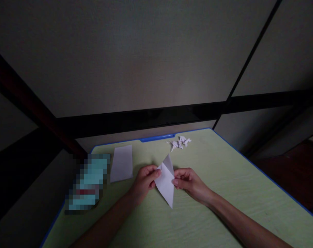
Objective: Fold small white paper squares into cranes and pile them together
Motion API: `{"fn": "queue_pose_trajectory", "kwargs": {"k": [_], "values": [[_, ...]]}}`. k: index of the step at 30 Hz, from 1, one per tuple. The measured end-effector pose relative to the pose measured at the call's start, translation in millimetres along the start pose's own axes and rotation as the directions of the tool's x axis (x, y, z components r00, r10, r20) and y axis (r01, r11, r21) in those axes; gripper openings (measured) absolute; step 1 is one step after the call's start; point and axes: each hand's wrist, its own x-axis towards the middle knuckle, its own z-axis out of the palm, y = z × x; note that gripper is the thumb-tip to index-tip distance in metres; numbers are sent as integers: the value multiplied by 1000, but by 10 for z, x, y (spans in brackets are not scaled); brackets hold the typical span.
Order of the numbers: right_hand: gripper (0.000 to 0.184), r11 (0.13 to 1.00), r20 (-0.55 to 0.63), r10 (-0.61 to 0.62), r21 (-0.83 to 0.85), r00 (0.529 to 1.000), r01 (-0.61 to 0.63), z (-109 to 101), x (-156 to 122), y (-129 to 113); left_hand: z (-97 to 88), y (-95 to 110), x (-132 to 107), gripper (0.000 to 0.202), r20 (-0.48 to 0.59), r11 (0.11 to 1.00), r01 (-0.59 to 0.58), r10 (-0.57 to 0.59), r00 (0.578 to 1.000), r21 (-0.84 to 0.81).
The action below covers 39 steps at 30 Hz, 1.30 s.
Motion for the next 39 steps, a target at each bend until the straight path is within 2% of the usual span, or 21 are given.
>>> {"fn": "queue_pose_trajectory", "kwargs": {"k": [6, 11, 14, 20, 25, 28, 29, 31, 34, 36, 39], "values": [[9, 1000, -9, 8, -11, 1000, -8, -3, -11, 6, 43, 45, -30, 37, -37, 999, -35, 35, 999, -12], [11, 996, -69, 74, 47, 995, -71, -16, 6, 30, 73, 38, -48, 40, -120, 991, -83, 96, 988, 103], [15, 995, -83, 79, 60, 993, -75, 0, 16, 33, 65, -7, -39, 41, -134, 977, -127, 151, 979, 172], [29, 997, -125, 51, -44, 991, -57, 34, 28, 63, 114, -16, -90, 39, -54, 894, -256, 295, 954, 366], [42, 978, -128, 43, -197, 991, -68, 47, 14, 87, 190, 65, -159, 38, -60, 816, -295, 371, 927, 498], [41, 963, -85, 34, -263, 996, -56, 56, 3, 78, 172, 69, -147, 17, -86, 843, -304, 378, 922, 443], [41, 961, -74, 35, -271, 997, -54, 59, 1, 70, 156, 58, -134, 22, -109, 872, -280, 349, 931, 401], [39, 962, -57, 38, -270, 998, -53, 59, -2, 48, 120, 27, -104, 34, -153, 954, -158, 201, 968, 255], [37, 971, -15, 47, -233, 999, -49, 38, -6, 16, 91, -8, -71, 36, -162, 998, -48, 52, 985, 29], [36, 977, 46, 73, -207, 996, -61, 8, -10, 2, 92, -10, -65, 34, -178, 997, -42, 29, 984, -65], [32, 981, 137, 113, -175, 984, -88, -44, -13, -3, 105, 4, -69, 33, -170, 993, -48, 29, 985, -107]]}}
